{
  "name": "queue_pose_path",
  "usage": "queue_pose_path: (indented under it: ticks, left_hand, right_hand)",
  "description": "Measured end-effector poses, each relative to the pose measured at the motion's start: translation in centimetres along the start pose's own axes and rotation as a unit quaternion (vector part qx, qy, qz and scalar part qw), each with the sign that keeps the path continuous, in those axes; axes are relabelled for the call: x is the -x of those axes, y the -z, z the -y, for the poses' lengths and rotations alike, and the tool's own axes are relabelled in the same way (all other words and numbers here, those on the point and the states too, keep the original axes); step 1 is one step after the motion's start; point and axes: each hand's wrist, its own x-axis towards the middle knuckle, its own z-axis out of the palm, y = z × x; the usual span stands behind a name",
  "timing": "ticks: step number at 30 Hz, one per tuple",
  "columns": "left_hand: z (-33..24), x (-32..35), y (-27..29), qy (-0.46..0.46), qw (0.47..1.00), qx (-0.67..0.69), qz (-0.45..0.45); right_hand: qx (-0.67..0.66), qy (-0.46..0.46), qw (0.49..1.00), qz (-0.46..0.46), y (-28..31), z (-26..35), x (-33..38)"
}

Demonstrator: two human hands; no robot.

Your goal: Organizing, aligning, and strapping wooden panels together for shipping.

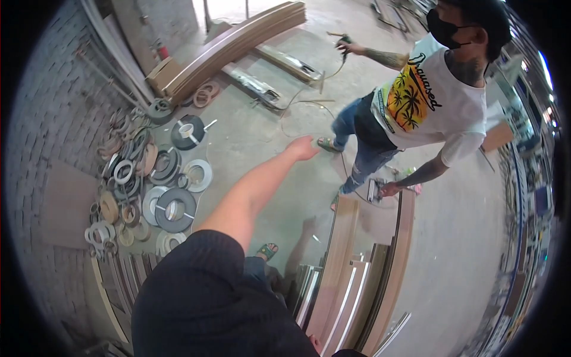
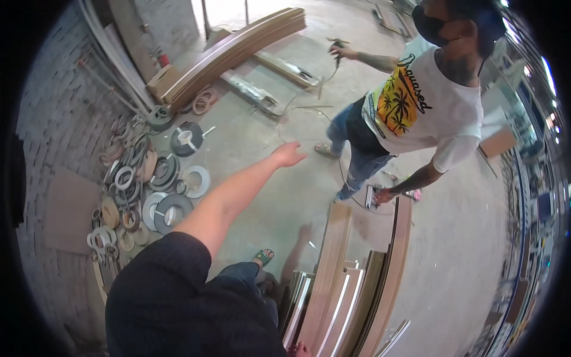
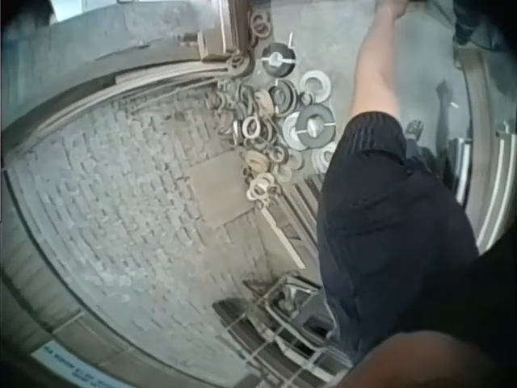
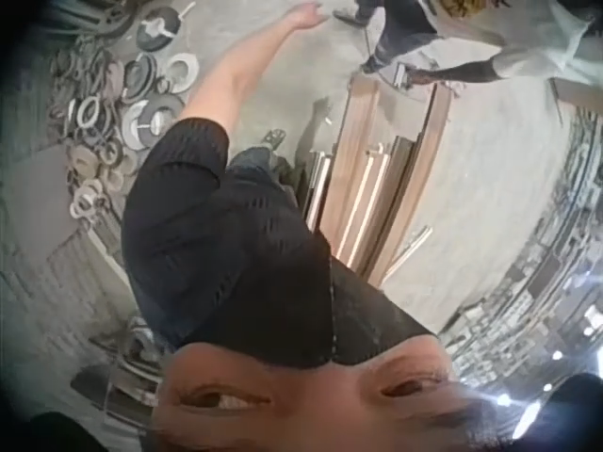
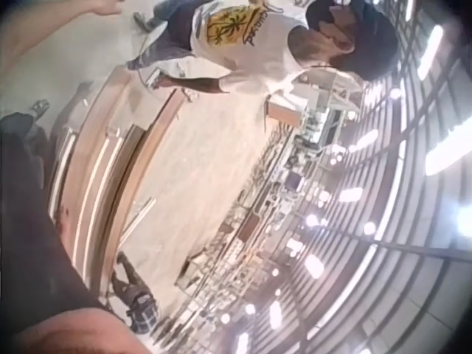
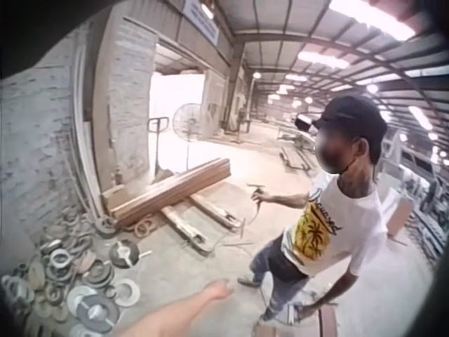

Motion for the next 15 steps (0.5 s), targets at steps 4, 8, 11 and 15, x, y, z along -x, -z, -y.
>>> queue_pose_path:
  ticks: [4,8,11,15]
  left_hand:
    - [0.8,-2.1,7.6,-0.029,0.998,-0.054,-0.021]
    - [2.6,-1.2,8.1,-0.002,0.995,-0.101,0.021]
    - [11.9,1.7,4.9,0.049,0.992,-0.077,0.082]
    - [28.5,10.0,0.4,0.154,0.966,-0.062,0.197]
  right_hand:
    - [-0.012,0.015,1.0,-0.011,1.0,3.5,-5.2]
    - [-0.059,-0.007,0.998,-0.036,-0.2,3.2,-10.1]
    - [-0.056,0.187,0.977,-0.087,-1.3,6.9,-14.3]
    - [-0.27,0.104,0.957,0.027,-2.2,17.1,-16.3]
